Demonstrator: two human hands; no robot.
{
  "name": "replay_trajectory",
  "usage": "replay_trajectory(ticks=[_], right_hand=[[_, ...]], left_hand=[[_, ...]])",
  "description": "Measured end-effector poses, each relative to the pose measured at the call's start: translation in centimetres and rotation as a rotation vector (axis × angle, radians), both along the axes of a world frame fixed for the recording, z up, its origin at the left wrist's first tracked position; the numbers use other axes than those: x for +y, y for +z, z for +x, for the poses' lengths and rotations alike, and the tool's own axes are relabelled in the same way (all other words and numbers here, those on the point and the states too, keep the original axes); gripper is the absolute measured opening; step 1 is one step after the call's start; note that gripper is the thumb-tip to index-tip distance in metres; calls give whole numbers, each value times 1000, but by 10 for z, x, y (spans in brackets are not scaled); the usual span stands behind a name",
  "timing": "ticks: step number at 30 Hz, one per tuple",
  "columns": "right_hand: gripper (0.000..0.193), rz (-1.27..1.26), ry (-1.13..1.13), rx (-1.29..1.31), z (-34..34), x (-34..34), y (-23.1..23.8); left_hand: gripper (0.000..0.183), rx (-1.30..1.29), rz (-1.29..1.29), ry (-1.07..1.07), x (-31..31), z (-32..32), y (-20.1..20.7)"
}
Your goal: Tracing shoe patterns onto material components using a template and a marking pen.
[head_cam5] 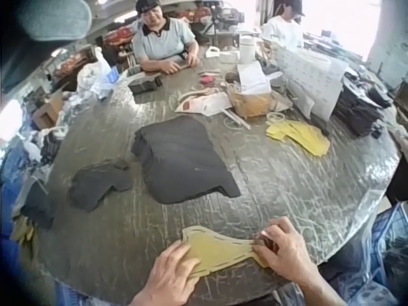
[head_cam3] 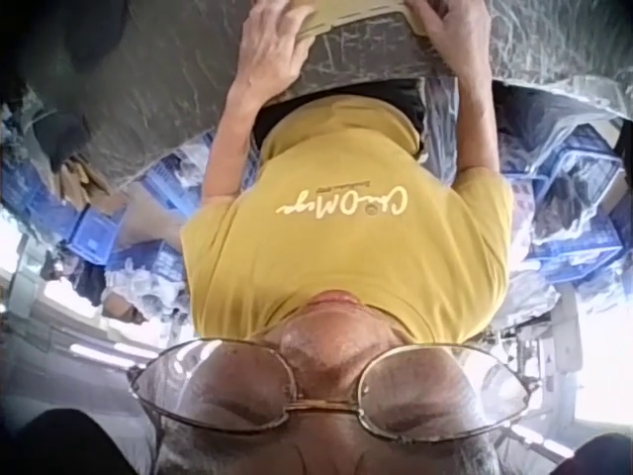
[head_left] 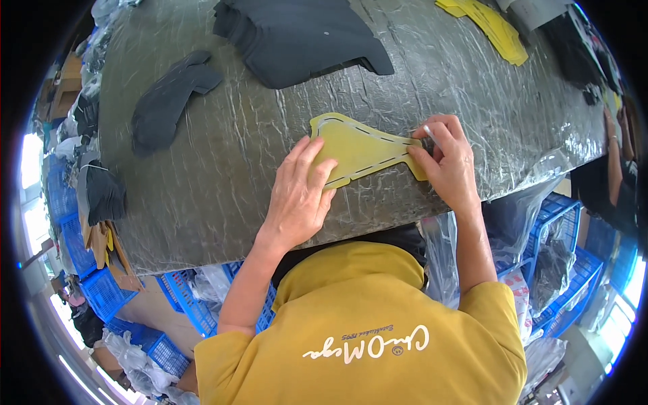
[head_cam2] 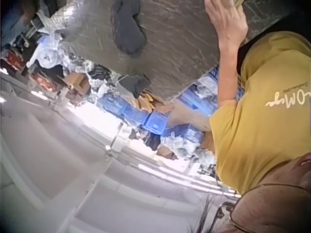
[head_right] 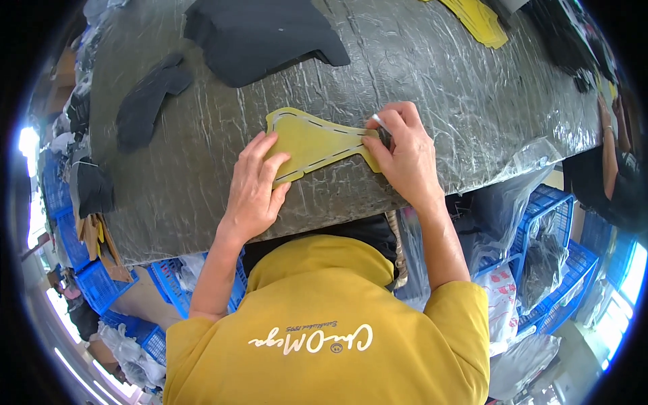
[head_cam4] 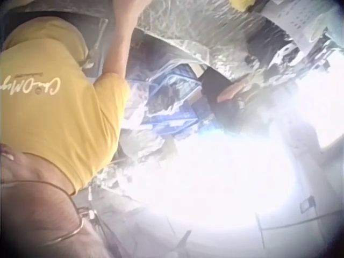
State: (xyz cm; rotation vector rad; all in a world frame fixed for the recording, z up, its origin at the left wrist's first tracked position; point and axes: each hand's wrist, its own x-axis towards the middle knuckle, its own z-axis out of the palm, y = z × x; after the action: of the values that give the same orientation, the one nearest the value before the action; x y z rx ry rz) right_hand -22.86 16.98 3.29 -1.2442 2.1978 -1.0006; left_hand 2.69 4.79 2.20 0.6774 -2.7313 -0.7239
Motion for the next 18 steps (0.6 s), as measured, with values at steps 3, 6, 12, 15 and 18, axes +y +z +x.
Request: replay_trajectory(ticks=[3,6,12,15,18], right_hand=[[30,48,151,0,-12,13,-1],[39,-11,370,-44,-22,19,6],[48,86,440,-124,-34,18,9],[49,90,450,-111,-36,18,8],[50,61,464,-108,-36,17,5]], left_hand=[[52,-7,-12,-4,1,-1,1],[53,-14,-54,-28,1,2,-1],[50,22,-57,-80,-2,5,-4],[51,44,-101,-100,-3,5,-8],[50,40,-149,-105,-3,10,-12]])
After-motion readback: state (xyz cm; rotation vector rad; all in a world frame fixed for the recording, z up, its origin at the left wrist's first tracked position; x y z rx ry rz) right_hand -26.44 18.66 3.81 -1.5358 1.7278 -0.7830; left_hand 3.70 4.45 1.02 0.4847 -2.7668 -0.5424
